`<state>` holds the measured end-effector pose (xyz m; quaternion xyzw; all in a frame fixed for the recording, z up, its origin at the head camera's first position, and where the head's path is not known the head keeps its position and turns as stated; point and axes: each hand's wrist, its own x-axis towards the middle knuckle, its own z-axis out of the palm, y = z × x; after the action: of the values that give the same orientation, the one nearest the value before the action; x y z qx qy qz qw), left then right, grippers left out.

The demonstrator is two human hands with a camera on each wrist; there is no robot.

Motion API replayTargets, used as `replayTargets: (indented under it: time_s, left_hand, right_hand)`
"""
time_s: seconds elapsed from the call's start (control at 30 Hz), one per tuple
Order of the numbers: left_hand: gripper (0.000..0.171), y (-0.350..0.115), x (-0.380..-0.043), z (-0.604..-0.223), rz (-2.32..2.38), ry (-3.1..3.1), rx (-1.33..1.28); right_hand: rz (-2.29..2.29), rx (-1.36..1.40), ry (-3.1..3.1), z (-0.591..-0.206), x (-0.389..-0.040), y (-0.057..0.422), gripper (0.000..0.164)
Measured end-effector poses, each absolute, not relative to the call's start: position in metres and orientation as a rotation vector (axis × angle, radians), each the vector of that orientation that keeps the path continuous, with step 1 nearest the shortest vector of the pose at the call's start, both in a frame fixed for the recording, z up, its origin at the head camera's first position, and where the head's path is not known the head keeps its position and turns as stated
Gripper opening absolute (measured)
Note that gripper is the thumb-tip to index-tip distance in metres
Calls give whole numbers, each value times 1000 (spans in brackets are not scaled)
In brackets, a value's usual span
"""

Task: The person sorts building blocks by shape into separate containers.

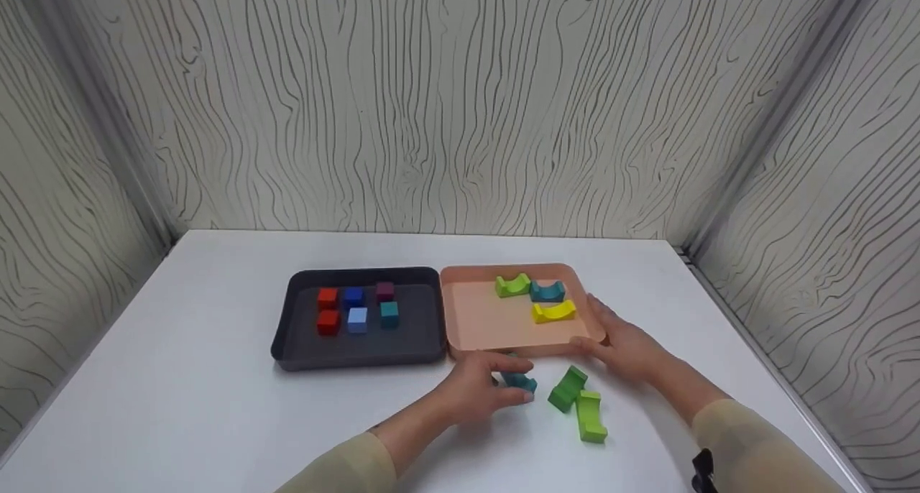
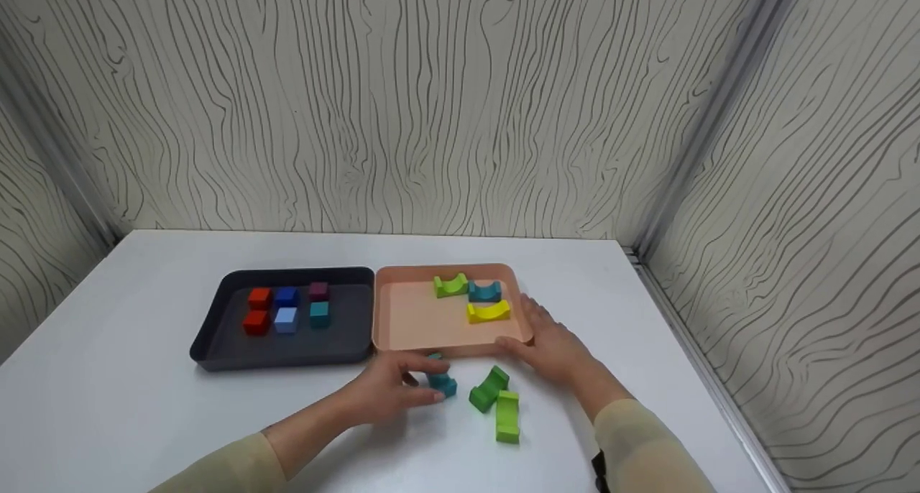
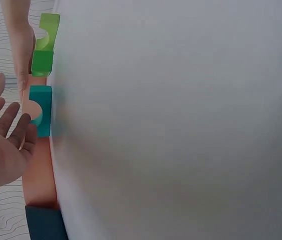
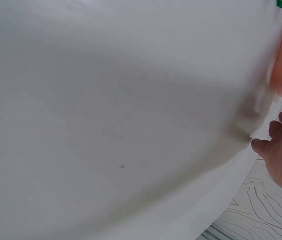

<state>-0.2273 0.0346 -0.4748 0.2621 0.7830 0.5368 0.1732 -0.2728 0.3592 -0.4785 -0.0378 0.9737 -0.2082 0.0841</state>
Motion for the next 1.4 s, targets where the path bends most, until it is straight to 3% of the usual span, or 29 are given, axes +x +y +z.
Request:
replayTargets:
  time_s: [0.67, 1.03, 1.4]
  left_hand:
    - [49, 34, -219, -485, 1563, 2156, 733]
    - [39, 15, -217, -490, 1622, 2218, 617]
    - [57, 10, -206, -498, 1792, 2317, 339]
  right_hand:
    - [-661, -105, 2904, -479, -275, 358, 113]
    - [-639, -102, 2909, -479, -275, 358, 114]
    - [-645, -93, 2892, -479, -274, 358, 115]
